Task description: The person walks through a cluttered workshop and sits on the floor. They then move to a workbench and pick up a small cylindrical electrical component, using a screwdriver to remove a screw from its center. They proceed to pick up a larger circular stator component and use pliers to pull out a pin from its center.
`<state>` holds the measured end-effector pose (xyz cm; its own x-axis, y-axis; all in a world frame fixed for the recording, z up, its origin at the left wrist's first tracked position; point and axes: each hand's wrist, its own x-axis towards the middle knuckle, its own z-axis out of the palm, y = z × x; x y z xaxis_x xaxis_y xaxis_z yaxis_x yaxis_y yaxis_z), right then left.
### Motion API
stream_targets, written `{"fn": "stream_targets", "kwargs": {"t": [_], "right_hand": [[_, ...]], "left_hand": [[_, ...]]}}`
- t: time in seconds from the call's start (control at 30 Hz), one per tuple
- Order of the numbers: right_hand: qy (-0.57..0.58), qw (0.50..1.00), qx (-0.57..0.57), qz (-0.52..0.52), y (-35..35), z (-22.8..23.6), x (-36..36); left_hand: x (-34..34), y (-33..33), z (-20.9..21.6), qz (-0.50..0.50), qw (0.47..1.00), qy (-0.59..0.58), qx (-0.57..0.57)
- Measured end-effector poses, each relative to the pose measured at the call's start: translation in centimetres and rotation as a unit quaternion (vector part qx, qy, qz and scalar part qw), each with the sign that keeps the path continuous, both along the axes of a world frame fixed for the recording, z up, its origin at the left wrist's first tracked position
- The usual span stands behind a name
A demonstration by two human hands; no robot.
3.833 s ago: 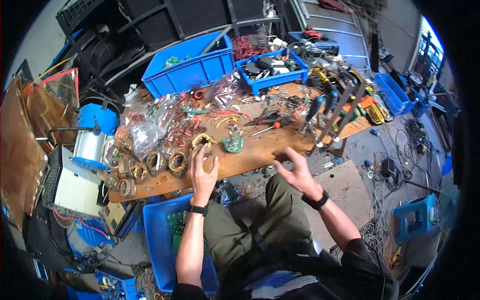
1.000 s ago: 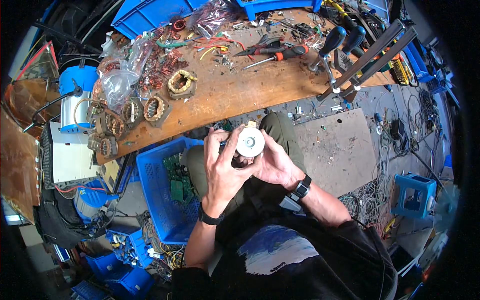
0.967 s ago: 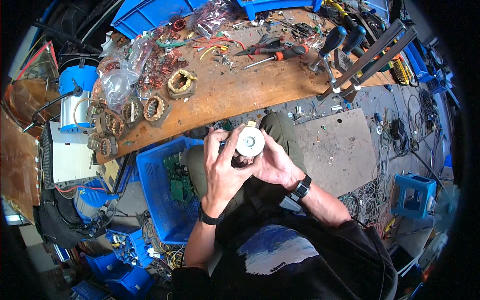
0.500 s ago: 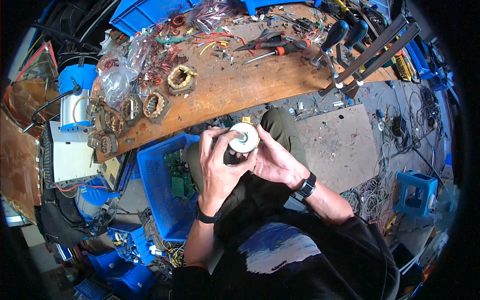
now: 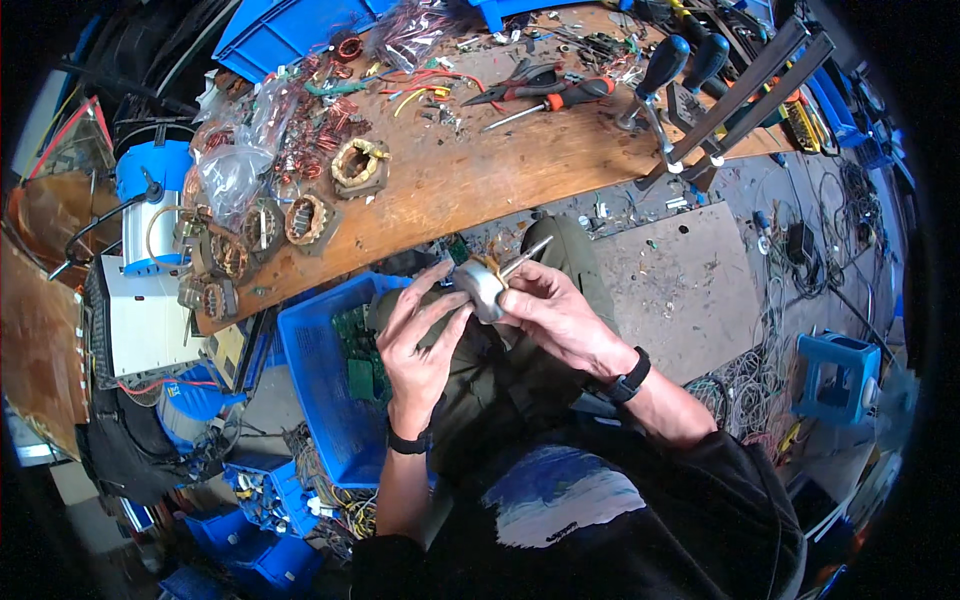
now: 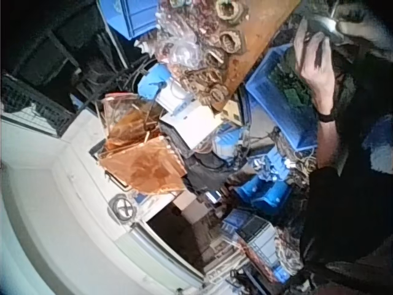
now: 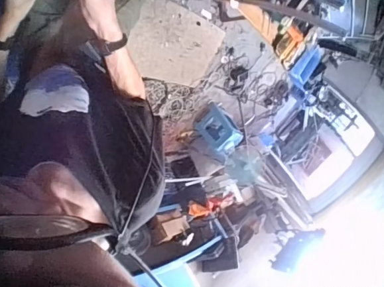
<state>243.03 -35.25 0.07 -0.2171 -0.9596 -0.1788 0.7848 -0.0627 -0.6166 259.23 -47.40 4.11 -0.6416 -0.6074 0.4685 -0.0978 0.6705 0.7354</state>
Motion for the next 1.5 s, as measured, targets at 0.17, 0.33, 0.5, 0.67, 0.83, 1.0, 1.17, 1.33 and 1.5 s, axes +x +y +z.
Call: {"fn": "stream_targets", "kwargs": {"t": [0.17, 0.33, 0.5, 0.67, 0.83, 1.0, 1.17, 1.33, 1.5], "right_hand": [[0.160, 0.986, -0.017, -0.047, 0.0, 1.3, 0.7], [0.278, 0.954, -0.050, -0.097, 0.0, 1.8, 1.2], [0.345, 0.932, -0.043, -0.106, 0.0, 1.9, 1.0], [0.389, 0.913, -0.044, -0.115, 0.1, 1.9, 0.9], [0.388, 0.911, -0.071, -0.118, 0.0, 1.9, 0.7], [0.444, 0.884, -0.082, -0.125, -0.1, 1.7, 0.5], [0.494, 0.855, -0.055, -0.145, -0.4, 1.8, 1.1], [0.455, 0.885, -0.022, -0.096, 0.2, 1.7, 0.5], [0.535, 0.834, -0.048, -0.127, 0.0, 1.4, 0.5]], "left_hand": [[0.3, 0.8, -2.1, 0.035, 0.998, 0.042, 0.021], [-0.3, 2.0, -3.6, 0.071, 0.993, 0.058, 0.070], [-0.4, 2.4, -4.2, 0.075, 0.986, 0.073, 0.129], [-0.4, 2.7, -4.8, 0.068, 0.978, 0.081, 0.178], [0.1, 2.8, -5.6, 0.066, 0.966, 0.077, 0.239], [-0.1, 2.9, -5.2, -0.068, 0.793, 0.294, 0.529], [-0.8, 3.3, -4.8, -0.093, 0.863, 0.194, 0.458], [-0.4, 3.1, -5.1, -0.107, 0.784, 0.217, 0.571], [0.5, 2.9, -4.9, -0.154, 0.695, 0.239, 0.661]]}}
